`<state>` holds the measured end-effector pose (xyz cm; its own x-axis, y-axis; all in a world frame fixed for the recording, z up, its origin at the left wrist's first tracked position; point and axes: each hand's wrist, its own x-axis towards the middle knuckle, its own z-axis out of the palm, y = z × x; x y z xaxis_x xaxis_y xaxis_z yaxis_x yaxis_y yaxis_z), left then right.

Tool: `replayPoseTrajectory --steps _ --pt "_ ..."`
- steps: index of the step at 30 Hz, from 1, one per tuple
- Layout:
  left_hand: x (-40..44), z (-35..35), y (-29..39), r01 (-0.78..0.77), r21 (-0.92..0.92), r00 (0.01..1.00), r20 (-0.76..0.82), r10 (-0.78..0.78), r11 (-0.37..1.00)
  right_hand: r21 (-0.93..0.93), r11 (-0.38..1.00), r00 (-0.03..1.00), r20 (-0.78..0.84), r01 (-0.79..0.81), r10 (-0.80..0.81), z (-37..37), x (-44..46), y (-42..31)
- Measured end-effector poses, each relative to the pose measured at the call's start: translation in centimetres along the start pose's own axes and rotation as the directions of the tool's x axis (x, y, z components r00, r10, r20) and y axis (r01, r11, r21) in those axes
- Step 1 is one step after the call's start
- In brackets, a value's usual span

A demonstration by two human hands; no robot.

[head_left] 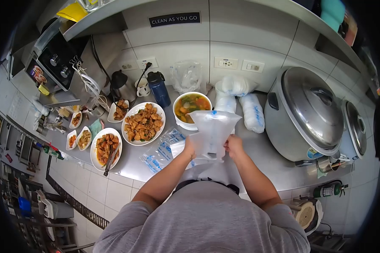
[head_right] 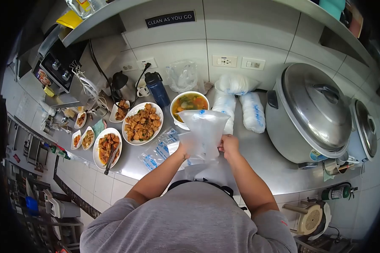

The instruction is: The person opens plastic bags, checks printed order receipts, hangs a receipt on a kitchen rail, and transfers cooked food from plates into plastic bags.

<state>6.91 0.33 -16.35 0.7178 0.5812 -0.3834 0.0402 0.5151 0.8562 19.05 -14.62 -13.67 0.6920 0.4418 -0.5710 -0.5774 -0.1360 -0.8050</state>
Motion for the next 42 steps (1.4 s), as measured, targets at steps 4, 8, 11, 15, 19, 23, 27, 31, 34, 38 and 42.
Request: replayPoseTrajectory --steps 4,8,11,15,19,23,27,31,34,38,42 --pt "0.0 -4.7 1.4 -0.567 0.682 0.75 0.195 0.633 0.462 -0.319 0.788 0.789 -0.163 0.526 -0.593 -0.9 -1.4 -1.4" --pt "-6.5 -3.7 8.4 -0.637 0.651 0.654 0.174 0.736 0.413 -0.011 0.612 0.61 -0.071 0.791 -0.789 -1.5 -9.1 -6.4" --pt "-12.6 0.1 13.1 -0.779 0.62 0.476 0.481 0.737 0.099 -0.025 0.386 0.379 0.258 0.922 -0.888 1.0 -15.2 -10.3" --pt "-17.8 3.1 16.7 -0.919 0.392 0.311 0.681 0.663 0.028 -0.095 0.315 0.297 0.657 0.944 -0.693 3.7 -17.9 -12.3" --pt "-18.2 3.2 16.2 -0.888 0.42 0.411 0.546 0.73 0.186 -0.259 0.467 0.479 0.753 0.846 -0.45 2.8 -17.5 -12.3" --pt "-17.7 2.7 15.2 -0.742 0.27 0.668 0.371 0.645 0.614 -0.208 0.556 0.561 0.571 0.805 -0.599 3.0 -19.0 -11.6" --pt "-17.7 3.0 15.2 -0.674 0.378 0.737 0.406 0.54 0.635 -0.259 0.002 0.166 0.612 0.966 -0.773 2.4 -17.9 -12.1" --pt "-16.2 3.1 14.5 -0.608 0.401 0.785 0.435 0.441 0.685 0.173 0.577 0.386 0.589 0.798 -0.71 2.0 -17.6 -11.9" --pt "-15.6 3.5 15.2 -0.375 0.336 0.864 0.465 0.194 0.864 0.253 0.934 0.5 0.792 0.253 -0.35 1.0 -16.5 -11.8" --pt "-12.7 2.5 16.8 -0.097 -0.495 0.707 0.577 0.41 0.864 -0.009 0.95 0.52 0.839 0.311 -0.162 0.7 -16.3 -13.1" --pt "-10.9 2.9 19.1 0.358 -0.462 0.638 0.756 0.149 0.811 0.389 0.907 0.613 0.681 0.161 -0.401 1.4 -16.0 -15.6"
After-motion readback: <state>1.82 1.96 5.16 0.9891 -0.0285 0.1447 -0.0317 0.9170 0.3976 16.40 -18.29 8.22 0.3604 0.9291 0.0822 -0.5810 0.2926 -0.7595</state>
